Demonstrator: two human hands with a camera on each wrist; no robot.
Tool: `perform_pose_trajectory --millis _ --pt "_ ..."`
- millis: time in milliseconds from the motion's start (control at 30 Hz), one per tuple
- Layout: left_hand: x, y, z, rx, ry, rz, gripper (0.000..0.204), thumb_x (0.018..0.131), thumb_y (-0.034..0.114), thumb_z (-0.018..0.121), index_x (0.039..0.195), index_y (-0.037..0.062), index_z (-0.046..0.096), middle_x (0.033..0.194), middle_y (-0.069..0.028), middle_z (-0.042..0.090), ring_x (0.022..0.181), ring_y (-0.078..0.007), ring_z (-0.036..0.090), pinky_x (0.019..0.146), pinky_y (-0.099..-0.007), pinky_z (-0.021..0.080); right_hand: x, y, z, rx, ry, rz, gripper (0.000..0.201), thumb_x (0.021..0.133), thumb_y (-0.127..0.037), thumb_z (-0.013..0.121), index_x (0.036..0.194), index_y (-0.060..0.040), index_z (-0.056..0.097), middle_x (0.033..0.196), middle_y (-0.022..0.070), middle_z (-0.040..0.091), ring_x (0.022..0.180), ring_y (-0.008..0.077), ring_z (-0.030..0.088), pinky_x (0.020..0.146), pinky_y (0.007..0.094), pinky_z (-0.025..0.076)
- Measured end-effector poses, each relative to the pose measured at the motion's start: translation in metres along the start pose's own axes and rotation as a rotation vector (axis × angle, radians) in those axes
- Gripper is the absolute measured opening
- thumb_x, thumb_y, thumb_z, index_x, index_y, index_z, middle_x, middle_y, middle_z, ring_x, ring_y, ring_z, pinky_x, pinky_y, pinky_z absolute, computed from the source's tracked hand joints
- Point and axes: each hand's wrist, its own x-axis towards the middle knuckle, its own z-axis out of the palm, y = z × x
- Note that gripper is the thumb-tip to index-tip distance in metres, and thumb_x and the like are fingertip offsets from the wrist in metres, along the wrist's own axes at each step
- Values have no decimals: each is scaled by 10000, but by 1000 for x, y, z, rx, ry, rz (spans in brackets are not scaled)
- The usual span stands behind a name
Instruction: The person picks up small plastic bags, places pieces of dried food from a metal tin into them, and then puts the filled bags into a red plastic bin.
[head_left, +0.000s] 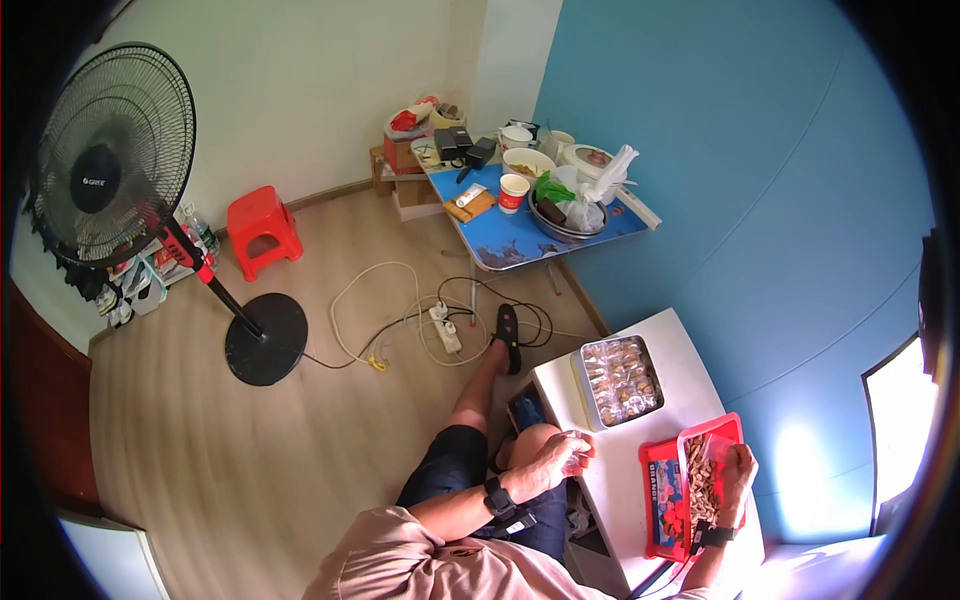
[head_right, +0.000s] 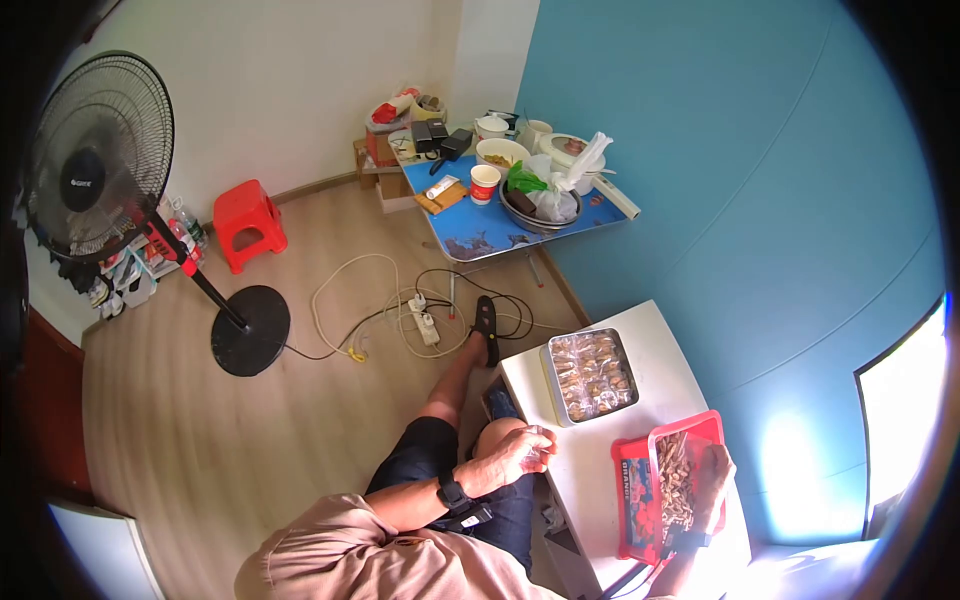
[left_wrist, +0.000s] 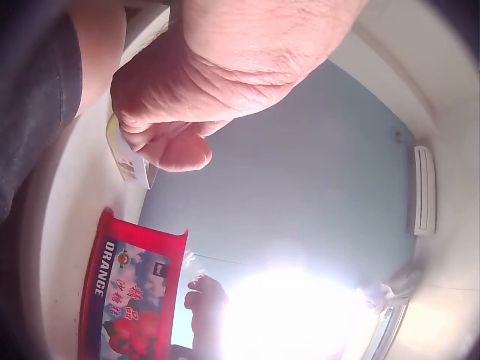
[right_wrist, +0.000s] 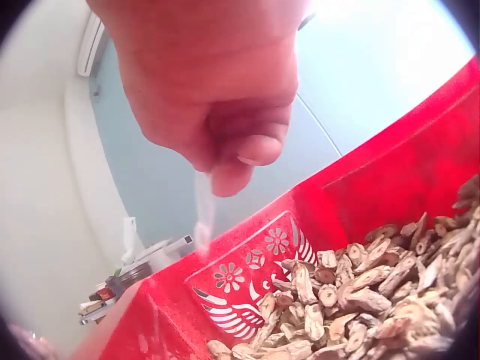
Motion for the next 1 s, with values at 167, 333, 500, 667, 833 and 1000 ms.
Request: perform_pose_trajectory --millis 167,333,500,667,833,1000 --pt "7 -6 -15 -69 -21 -39 170 928 214 556 1019 77 598 829 -43 637 663 -158 613 552 -276 509 -13 -41 -2 -368 -36 -298 170 880 -115 548 763 -1 595 577 62 539 501 107 519 456 298 417" --pt "7 1 -26 -187 -176 -165 245 947 284 515 989 62 610 710 -35 569 642 -188 559 530 -312 460 -9 -104 -7 325 -239 17 187 901 -112 553 728 -43 536 606 -33 470 533 58 418 483 239 335" --pt "-28 33 5 -163 -243 -232 346 937 334 522 1057 13 575 667 -20 494 575 -156 477 510 -283 389 -31 -188 19 572 -532 93 116 906 -82 566 842 1 615 699 34 596 581 93 548 557 239 443" --pt "-48 42 3 -145 -308 -217 391 932 401 545 1050 29 573 693 -36 524 578 -158 503 486 -280 384 -47 -218 74 708 -897 1 101 941 -67 575 888 6 622 714 57 628 520 98 555 487 231 439" --pt "-72 50 -4 -50 -350 -124 328 957 503 485 1084 209 555 804 -44 571 548 -168 522 425 -271 375 -68 -251 117 417 -1217 -274 93 940 -77 586 949 -8 647 686 7 578 546 82 515 505 239 419" --pt "-89 56 -17 -39 -360 -120 437 970 552 411 1150 173 532 801 -54 594 547 -169 550 403 -264 375 -77 -259 137 387 -1314 -320 102 933 -95 592 946 -9 644 677 34 586 533 96 489 497 264 408"
